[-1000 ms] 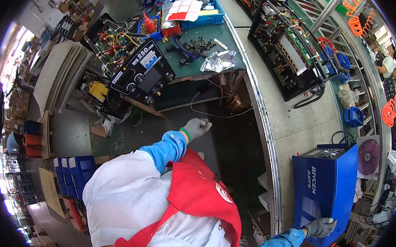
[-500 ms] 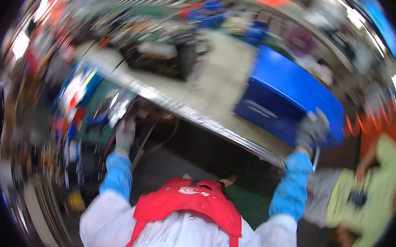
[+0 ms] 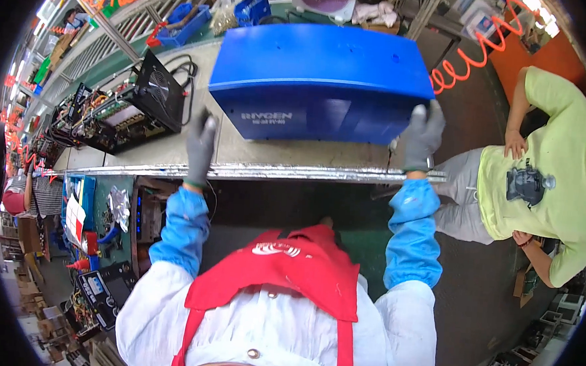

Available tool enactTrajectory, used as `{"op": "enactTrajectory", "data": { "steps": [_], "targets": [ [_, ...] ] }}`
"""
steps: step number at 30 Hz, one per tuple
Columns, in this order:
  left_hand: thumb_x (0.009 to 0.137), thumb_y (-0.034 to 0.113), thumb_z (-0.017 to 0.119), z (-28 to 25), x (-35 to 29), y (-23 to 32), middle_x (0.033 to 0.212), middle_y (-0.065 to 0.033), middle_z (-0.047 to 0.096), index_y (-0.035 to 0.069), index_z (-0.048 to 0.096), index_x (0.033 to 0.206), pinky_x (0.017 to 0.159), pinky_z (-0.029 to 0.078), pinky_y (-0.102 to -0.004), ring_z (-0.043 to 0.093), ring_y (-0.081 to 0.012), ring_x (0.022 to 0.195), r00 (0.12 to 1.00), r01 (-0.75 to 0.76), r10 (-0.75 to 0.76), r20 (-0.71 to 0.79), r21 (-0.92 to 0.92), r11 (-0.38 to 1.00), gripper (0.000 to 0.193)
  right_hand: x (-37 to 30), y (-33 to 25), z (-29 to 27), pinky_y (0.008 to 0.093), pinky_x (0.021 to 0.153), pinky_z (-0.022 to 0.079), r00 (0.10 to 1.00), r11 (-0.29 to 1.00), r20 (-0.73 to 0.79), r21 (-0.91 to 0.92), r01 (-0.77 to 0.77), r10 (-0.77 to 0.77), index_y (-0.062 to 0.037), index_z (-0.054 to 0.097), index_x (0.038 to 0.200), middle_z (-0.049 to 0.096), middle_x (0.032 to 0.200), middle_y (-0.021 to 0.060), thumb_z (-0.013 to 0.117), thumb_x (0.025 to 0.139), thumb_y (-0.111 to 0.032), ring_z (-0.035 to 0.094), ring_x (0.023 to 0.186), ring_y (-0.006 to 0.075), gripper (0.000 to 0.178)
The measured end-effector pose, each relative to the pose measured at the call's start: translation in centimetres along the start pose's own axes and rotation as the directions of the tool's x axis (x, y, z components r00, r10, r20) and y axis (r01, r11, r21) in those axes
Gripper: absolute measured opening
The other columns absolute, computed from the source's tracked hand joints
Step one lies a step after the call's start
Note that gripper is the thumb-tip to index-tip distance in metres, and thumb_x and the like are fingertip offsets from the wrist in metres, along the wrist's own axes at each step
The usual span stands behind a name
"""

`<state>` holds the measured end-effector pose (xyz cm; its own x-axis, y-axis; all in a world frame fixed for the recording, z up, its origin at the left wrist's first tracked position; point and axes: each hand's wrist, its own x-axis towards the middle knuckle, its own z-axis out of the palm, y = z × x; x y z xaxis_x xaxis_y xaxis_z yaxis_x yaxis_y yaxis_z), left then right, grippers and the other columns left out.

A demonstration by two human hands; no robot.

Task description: The person applies a label sticker to a blue electronic power unit, then secures its plastic handle and casing with metal screws using a pneumatic screwdriver.

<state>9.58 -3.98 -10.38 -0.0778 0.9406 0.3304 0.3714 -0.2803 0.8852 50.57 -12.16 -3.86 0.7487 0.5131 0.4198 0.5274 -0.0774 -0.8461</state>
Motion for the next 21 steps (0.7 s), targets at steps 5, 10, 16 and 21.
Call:
{"op": "enactTrajectory", "data": {
  "steps": [5, 10, 16, 21],
  "targets": [
    [0.101, 0.036, 0.055, 3.9, 3.9, 3.3, 0.106, -0.0075, 0.062, -0.004, 0.056, 0.124, 0.084, 0.045, -0.029, 0.053, -0.0138, 0.094, 0.999, -0.023, 0.025, 0.038, -0.048, 0.999, 0.046, 6.6, 9.7, -1.7, 0.0346, 0.09, 0.047, 0.897, 0.829, 0.387, 0.415, -0.375, 0.212, -0.0006, 0.059, 0.126, 0.063, 0.114, 0.0095, 0.055, 0.1, -0.042, 0.057, 0.1, 0.0156, 0.05],
    [0.099, 0.047, 0.056, 5.4, 3.9, 0.2, 0.092, -0.0005, 0.054, -0.002, 0.058, 0.109, 0.077, 0.043, -0.0274, 0.047, -0.0091, 0.085, 1.0, 0.014, -0.019, -0.016, -0.269, 0.963, 0.05, 8.1, 9.0, -1.0, 0.034, 0.088, 0.044, 0.923, 0.969, 0.379, 0.244, -0.028, -0.069, 0.0022, 0.061, 0.119, 0.064, 0.104, 0.0086, 0.057, 0.098, -0.045, 0.055, 0.097, 0.0178, 0.052],
    [0.102, 0.039, 0.048, 6.5, 2.7, 3.7, 0.088, -0.0015, 0.051, -0.001, 0.056, 0.117, 0.071, 0.038, -0.0289, 0.044, -0.011, 0.08, 0.995, -0.015, 0.003, -0.103, -0.109, 0.994, 0.043, 6.9, 6.7, -1.9, 0.0329, 0.081, 0.042, 0.94, 0.967, 0.334, 0.207, -0.149, 0.073, 0.0008, 0.06, 0.107, 0.058, 0.096, 0.0041, 0.061, 0.095, -0.038, 0.049, 0.089, 0.015, 0.041],
    [0.104, 0.028, 0.04, 4.4, -0.8, -0.3, 0.121, -0.02, 0.058, -0.006, 0.052, 0.129, 0.098, 0.041, -0.0375, 0.055, -0.0274, 0.113, 0.996, -0.007, 0.018, -0.086, 0.13, 0.991, 0.044, 3.4, 8.2, -3.1, 0.034, 0.091, 0.04, 0.942, 0.967, 0.327, 0.208, -0.145, 0.071, 0.0005, 0.053, 0.119, 0.054, 0.108, 0.0081, 0.055, 0.098, -0.039, 0.049, 0.097, 0.0174, 0.045]
  ]
}}
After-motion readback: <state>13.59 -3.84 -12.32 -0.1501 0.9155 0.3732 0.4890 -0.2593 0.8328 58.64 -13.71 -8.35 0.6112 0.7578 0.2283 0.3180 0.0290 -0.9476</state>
